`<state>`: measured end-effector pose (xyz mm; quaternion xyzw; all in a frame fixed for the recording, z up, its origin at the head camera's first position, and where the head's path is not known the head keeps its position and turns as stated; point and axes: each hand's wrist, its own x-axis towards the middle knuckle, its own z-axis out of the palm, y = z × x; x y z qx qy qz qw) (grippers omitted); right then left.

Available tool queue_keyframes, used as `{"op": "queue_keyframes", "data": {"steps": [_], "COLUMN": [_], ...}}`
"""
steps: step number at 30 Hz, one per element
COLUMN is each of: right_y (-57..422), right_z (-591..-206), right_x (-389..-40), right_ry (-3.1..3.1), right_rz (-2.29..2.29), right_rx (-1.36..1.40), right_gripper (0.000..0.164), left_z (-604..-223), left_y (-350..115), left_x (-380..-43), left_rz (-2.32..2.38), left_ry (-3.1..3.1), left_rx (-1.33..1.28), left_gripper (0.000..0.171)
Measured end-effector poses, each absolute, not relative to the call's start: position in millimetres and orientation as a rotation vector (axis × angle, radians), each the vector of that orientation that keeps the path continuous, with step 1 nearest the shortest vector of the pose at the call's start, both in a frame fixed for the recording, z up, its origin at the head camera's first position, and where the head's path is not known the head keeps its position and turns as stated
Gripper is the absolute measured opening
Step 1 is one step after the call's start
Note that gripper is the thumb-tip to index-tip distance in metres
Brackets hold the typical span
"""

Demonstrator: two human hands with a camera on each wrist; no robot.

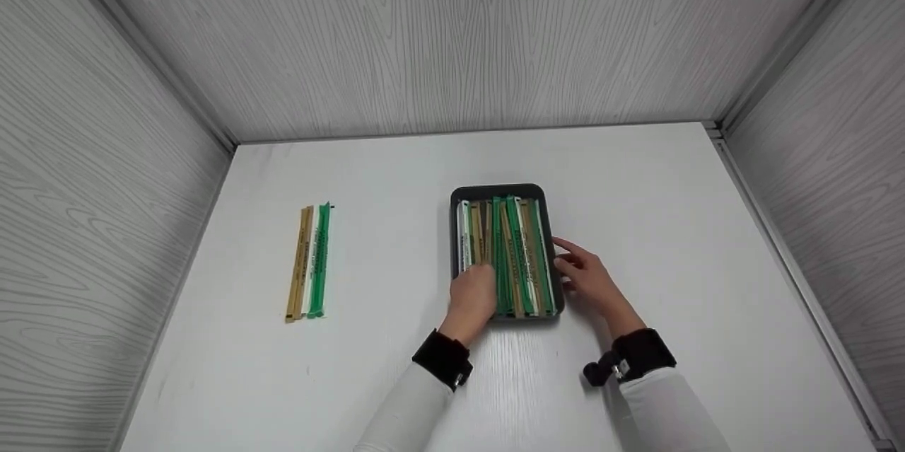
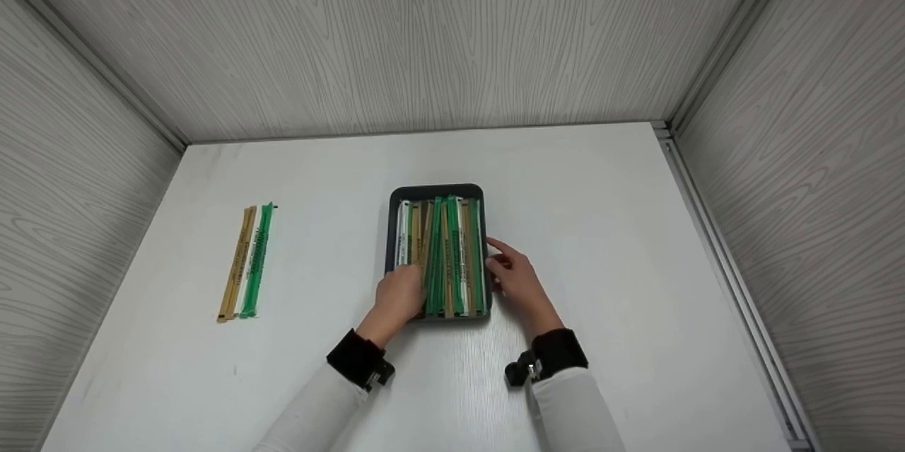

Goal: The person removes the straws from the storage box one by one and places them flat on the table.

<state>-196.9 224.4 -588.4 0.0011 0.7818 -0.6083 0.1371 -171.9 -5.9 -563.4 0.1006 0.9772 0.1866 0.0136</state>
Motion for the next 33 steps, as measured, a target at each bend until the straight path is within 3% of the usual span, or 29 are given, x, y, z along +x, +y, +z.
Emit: {"op": "queue_keyframes", "data": {"steps": [12, 21, 30, 33], "right_y": [225.3, 224.5, 225.3, 225.1], "right_z": [-588.8, -588.7, -588.8, -588.2], "right_x": [-196.7, -197.7, -198.0, -197.3], "right_ry": [2.257, 2.258, 2.263, 2.257], "right_rz": [-1.749, -1.750, -1.747, -1.752], "right_rx": [-0.024, -0.019, -0.023, -0.022], "right_gripper": [0.050, 0.049, 0.050, 0.050], "left_z": [-555.6, -539.4, -526.1, -524.4], "left_y": [-16.3, -35.4, -103.5, -129.8], "left_x": [-171.0, -166.9, -174.0, -175.8], "left_rz": [0.740, 0.909, 1.105, 1.113], "left_ry": [3.011, 3.003, 3.002, 2.983], "left_rx": [0.260, 0.188, -0.157, -0.277], "left_gripper": [0.033, 0.008, 0.041, 0.042]}}
